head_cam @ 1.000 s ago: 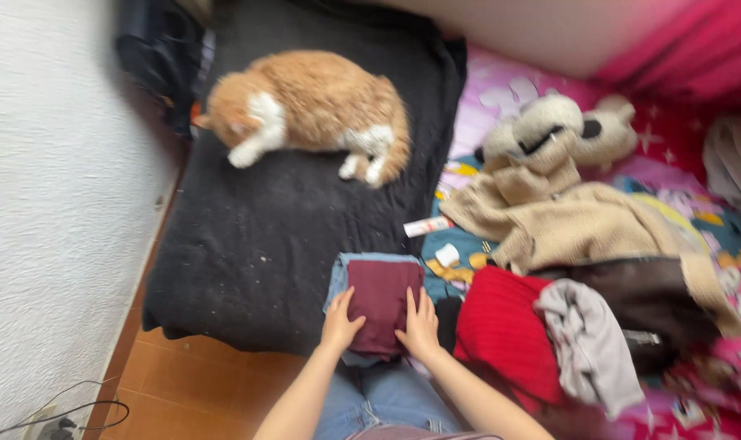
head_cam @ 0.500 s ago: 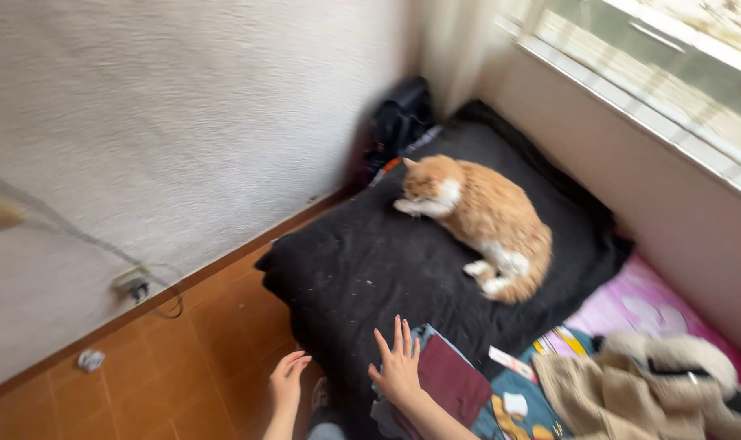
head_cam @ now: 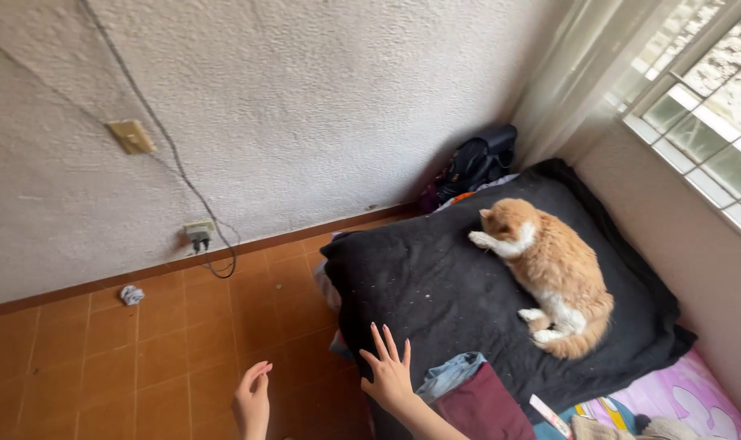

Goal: The person moves a container, arranges shoes and clothes in a closet, folds a garment, and places cosmetic items on a shelf.

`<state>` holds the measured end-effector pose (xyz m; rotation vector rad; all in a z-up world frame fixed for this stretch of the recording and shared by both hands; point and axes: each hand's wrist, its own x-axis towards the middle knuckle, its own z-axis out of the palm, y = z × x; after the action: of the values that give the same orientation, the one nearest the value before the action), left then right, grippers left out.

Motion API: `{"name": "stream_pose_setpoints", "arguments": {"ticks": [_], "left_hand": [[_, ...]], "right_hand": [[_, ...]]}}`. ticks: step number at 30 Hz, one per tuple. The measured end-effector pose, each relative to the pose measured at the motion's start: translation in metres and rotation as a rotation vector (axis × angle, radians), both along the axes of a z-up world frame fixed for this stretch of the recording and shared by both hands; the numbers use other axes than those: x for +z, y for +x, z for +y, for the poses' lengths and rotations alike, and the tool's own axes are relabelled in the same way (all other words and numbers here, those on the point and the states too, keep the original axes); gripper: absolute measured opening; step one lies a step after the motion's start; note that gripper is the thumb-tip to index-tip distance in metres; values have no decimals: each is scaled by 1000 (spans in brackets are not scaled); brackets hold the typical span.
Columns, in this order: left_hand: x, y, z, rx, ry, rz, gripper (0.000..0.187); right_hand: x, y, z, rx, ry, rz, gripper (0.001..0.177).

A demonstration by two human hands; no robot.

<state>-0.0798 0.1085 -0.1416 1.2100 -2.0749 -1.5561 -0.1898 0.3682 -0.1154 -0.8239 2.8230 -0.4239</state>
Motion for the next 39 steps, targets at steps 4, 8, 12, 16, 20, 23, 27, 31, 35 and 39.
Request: {"name": "stream_pose_setpoints", "arguments": {"ticks": [4,8,12,16,20,23,27,31,35,39], "left_hand": [[5,27,-49,-3,-63,-66,28],[-3,72,-103,33,-216,-113,32],[-18,126,-147,142,-367,-148,38],[-21,180,-170,206,-500,-178,61],[-17,227,-174,316,-307,-391,76],[-10,253,-165,456,-166,-393,78],[-7,273,-152,612,-20,-493,79],[-35,291,-149,726,-34,-551,78],[-31,290,-165,867,-15,-549,77],[-9,275,-196,1035,26,-526,76]], "right_hand": [[10,14,-65,95,-61,69,51],[14,36,-133,223,-117,105,51],[8,60,-203,343,-83,48,57],[0,88,-262,488,-48,72,70],[-5,119,-305,662,-82,103,84],[19,133,-332,796,80,-27,88],[-22,138,-366,866,-188,799,117],[-11,139,-403,1052,20,118,85],[-18,133,-450,1170,137,116,87],[7,133,-504,1280,250,-28,83]]}}
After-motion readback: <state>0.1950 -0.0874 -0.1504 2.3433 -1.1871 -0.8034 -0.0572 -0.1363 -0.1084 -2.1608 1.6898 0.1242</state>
